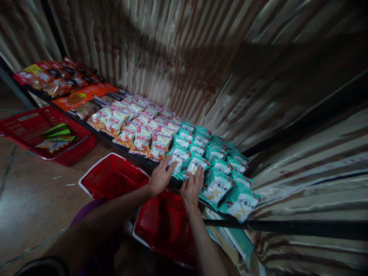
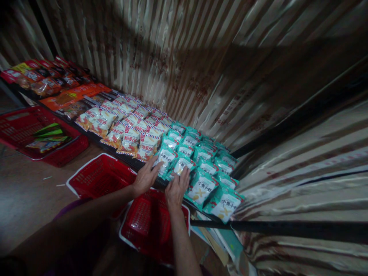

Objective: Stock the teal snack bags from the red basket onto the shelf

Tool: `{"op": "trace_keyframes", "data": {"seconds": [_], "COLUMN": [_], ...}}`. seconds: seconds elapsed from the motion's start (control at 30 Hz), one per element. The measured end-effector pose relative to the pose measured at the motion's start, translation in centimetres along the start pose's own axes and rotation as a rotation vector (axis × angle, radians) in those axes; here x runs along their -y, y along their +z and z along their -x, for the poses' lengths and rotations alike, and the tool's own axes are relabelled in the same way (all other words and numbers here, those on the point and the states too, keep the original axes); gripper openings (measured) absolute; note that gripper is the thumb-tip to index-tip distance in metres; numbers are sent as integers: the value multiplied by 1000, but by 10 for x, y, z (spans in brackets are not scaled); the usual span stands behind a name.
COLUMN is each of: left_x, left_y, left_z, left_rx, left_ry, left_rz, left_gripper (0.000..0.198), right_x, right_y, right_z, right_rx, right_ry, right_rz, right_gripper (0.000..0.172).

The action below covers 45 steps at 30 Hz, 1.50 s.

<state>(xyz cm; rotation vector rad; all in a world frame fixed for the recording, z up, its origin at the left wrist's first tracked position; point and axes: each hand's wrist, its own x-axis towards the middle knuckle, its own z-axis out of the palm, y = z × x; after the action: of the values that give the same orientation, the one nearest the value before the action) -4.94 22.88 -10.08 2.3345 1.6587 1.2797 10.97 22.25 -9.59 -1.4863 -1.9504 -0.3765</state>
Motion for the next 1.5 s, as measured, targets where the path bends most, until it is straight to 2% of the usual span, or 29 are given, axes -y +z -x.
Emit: {"op": "trace_keyframes", "data": {"seconds": [0.37, 0.63, 0.77, 0.97, 1.07, 1.17, 1.33, 1.5], "left_x": [-2, -2, -1, -1, 0, 4, 19, 37], "left_y": [-6, -6, -7, -14, -21, -29, -41, -38], "left_z": [0, 2, 3, 3, 2, -2, -12, -16], "left_rx": [23, 27, 29, 38, 16, -43, -152, -139], "left_ry": [20, 22, 17, 19, -3, -83, -232, -337], "left_rz": [-18, -8, -15, -43, -45, -47, -34, 15], "left_gripper": [48, 48, 48, 46, 46, 46, 48, 50], "right_x": [2, 4, 9, 31, 48, 66, 93, 107], "right_y": [-3, -7, -8, -12, -13, -9, 13, 36], "right_z": [5, 4, 3, -4, -8, -12, -20, -31], "right_rx": [-25, -22, -60, -109, -84, -17, 79, 119], "right_ry": [-48, -60, -95, -143, -166, -141, -56, 45], "right_rz": [36, 61, 30, -75, -190, -314, -473, -548], "right_gripper": [41, 45, 47, 51, 54, 54, 50, 49]}}
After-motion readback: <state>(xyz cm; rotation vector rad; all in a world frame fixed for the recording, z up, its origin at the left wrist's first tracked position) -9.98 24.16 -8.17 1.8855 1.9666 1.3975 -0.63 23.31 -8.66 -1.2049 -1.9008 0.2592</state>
